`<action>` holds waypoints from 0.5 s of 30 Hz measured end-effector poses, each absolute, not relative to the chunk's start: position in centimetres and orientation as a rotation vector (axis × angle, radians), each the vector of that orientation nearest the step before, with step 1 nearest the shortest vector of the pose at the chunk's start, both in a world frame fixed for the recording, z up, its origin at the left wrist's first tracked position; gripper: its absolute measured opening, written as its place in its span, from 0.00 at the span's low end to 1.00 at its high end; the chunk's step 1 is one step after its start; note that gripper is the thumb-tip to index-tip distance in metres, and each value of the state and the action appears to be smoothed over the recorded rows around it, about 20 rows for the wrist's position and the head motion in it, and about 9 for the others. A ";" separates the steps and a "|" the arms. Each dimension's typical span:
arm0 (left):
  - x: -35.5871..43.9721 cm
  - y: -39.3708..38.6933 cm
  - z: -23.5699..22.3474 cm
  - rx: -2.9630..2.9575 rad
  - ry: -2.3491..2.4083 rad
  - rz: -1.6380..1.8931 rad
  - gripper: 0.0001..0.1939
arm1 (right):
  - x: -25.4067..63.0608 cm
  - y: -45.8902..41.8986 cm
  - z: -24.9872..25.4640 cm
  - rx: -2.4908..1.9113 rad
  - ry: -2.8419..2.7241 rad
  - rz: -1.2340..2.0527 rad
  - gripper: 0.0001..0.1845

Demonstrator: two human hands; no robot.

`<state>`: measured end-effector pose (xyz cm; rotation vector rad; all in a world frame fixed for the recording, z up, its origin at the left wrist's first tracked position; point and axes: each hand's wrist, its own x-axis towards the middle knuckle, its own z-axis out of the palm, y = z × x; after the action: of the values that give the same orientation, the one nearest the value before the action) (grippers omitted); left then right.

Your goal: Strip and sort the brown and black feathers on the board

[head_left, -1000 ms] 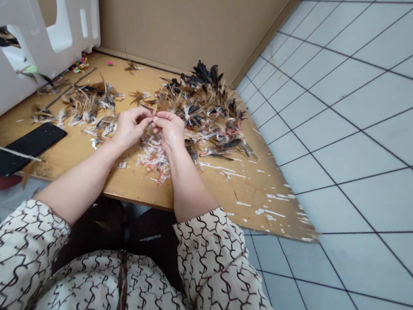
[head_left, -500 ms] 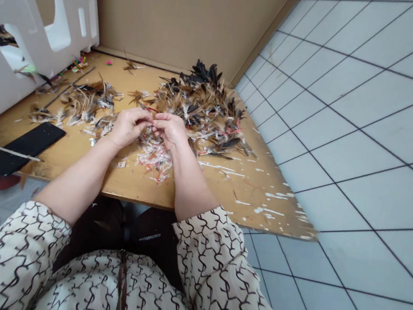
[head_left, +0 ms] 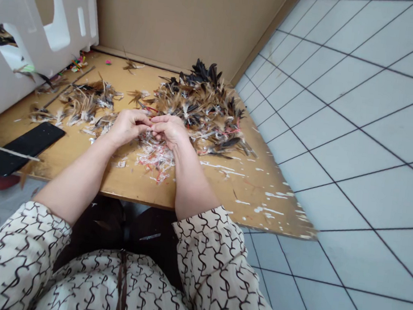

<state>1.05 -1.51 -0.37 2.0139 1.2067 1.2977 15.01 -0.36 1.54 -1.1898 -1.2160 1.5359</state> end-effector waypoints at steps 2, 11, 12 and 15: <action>1.0 -1.5 -0.3 2.020 1.239 1.315 0.02 | 15.0 -0.3 1.5 -1.183 -1.204 1.539 0.10; 1.3 -1.5 0.0 1.901 1.361 1.366 0.04 | 14.5 -0.4 1.2 -1.104 -1.254 1.484 0.12; 1.3 -1.5 0.0 1.867 1.360 1.368 0.04 | 14.4 -0.3 1.1 -1.110 -1.262 1.463 0.12; 1.5 -1.5 0.1 1.758 1.327 1.365 0.04 | 14.3 -0.2 0.9 -1.119 -1.296 1.394 0.12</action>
<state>1.51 -1.47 0.12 1.7581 1.3266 1.3649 14.33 -0.23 0.87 -1.1188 -1.2956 1.3938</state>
